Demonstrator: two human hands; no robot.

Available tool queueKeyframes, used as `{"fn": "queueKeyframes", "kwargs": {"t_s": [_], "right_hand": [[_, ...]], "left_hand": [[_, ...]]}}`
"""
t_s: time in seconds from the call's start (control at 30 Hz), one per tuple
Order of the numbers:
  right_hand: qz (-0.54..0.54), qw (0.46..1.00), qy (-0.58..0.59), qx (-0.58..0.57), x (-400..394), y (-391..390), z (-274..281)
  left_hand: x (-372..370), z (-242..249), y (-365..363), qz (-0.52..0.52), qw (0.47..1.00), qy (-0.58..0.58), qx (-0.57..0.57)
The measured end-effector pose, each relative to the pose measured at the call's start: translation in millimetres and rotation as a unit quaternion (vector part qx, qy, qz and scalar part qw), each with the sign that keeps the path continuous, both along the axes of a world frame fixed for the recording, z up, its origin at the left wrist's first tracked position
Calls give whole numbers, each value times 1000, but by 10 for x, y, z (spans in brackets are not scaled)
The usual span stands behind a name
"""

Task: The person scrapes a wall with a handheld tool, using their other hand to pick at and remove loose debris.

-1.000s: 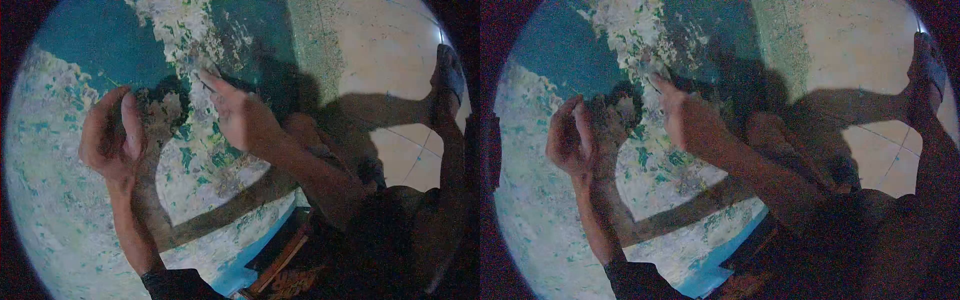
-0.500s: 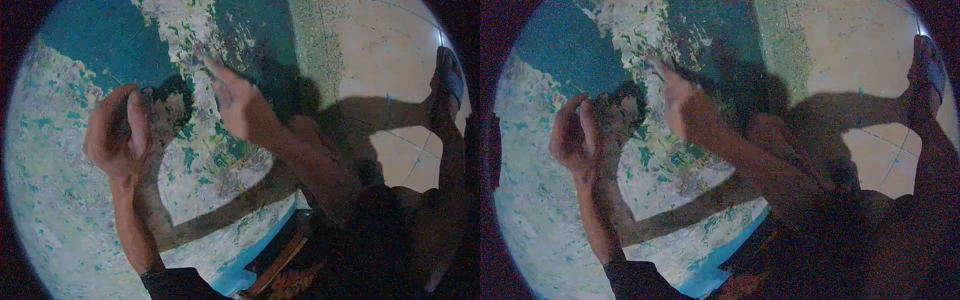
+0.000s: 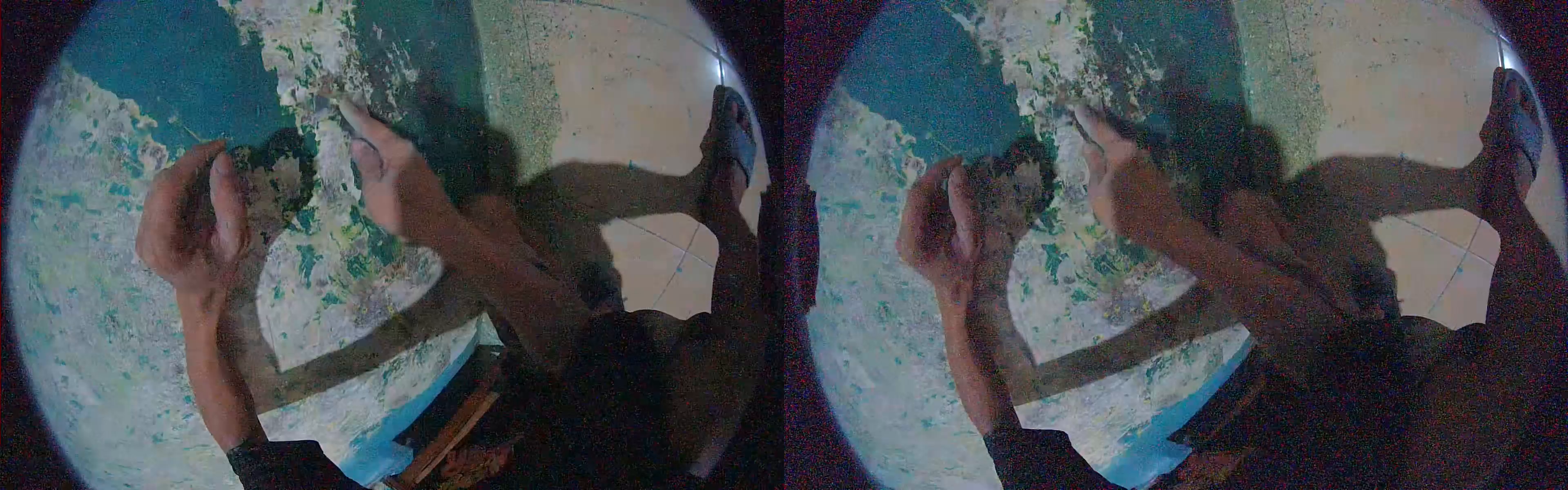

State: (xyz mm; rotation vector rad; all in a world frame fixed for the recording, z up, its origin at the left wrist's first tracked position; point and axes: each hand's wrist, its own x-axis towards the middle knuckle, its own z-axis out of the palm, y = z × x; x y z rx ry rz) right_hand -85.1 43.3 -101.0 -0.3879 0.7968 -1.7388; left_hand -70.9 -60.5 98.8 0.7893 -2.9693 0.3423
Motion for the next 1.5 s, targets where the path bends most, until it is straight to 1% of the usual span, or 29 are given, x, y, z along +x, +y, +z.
{"fn": "queueKeyframes", "kwargs": {"t_s": [0.07, 0.13, 0.17, 0.2, 0.23, 0.27, 0.37, 0.4, 0.47, 0.57, 0.63, 0.67, 0.77, 0.87, 0.9, 1.0, 1.07, 1.13, 1.17, 1.2, 1.27, 1.33, 1.4, 1.47, 1.5], "right_hand": [[-97, 991, 89, 3, 357, 85, 28], [-115, 964, 239, 16, 411, 180, 144], [-57, 969, 237, 27, 389, 202, 149], [2, 971, 238, 38, 308, 214, 187], [20, 968, 246, 44, 145, 103, 138], [14, 965, 255, 51, 34, 41, 118], [-13, 960, 275, 55, 29, 68, 101], [-10, 959, 278, 54, 79, 132, 118], [18, 958, 278, 60, -71, 58, 102], [11, 958, 280, 61, -131, -29, 75], [-12, 955, 293, 55, -157, -56, 91], [-2, 955, 290, 57, -143, -47, 86], [38, 958, 276, 62, -121, 20, 120], [-8, 964, 263, 34, -92, 26, 90], [-19, 966, 257, 24, -59, 62, 100], [-12, 969, 246, 17, 117, 214, 74], [-5, 963, 269, 32, 103, 175, 30], [-17, 958, 285, 31, 225, 259, 37], [-9, 957, 288, 33, 238, 308, 57], [-1, 956, 290, 35, 251, 358, 77], [26, 950, 308, 47, -9, 258, 62], [44, 961, 270, 51, 112, 376, 165], [53, 957, 279, 56, 57, 288, 156], [88, 944, 310, 71, -114, 182, 156], [79, 952, 289, 58, -56, 213, 145]], "left_hand": [[-12, 6, -46, -44, 999, -17, -19], [-48, 10, -55, -56, 998, -15, -18], [-43, 4, -46, -58, 998, -18, -15], [-29, -10, -46, -39, 999, -9, -11], [-23, -36, -58, -22, 1000, 2, -7], [-6, -38, -49, -4, 1000, 13, -3], [-59, 20, -88, -49, 993, -93, -58], [-92, 29, -77, -43, 991, -103, -69], [-106, 21, -4, -26, 987, -134, -79], [-51, -33, -25, -24, 993, -81, -83], [-75, 8, -120, -54, 992, -78, -83], [-53, 28, -114, -62, 991, -86, -75], [-34, -28, -54, -29, 995, -50, -80], [-29, 37, -90, -49, 990, -83, -99], [-55, 32, -109, -55, 991, -69, -97], [-8, -10, -60, -52, 994, -53, -80], [-11, 5, -86, -51, 995, -50, -73], [-84, 31, -126, -79, 990, -70, -98], [-68, 49, -92, -84, 987, -89, -102], [-54, 45, -70, -76, 990, -75, -94], [-41, -11, -60, -62, 994, -42, -79], [-6, 17, -42, -50, 995, -51, -70], [-32, 16, -95, -49, 996, -31, -73], [6, -14, -68, -34, 997, -11, -63], [44, -17, -61, -46, 997, -17, -65]]}}
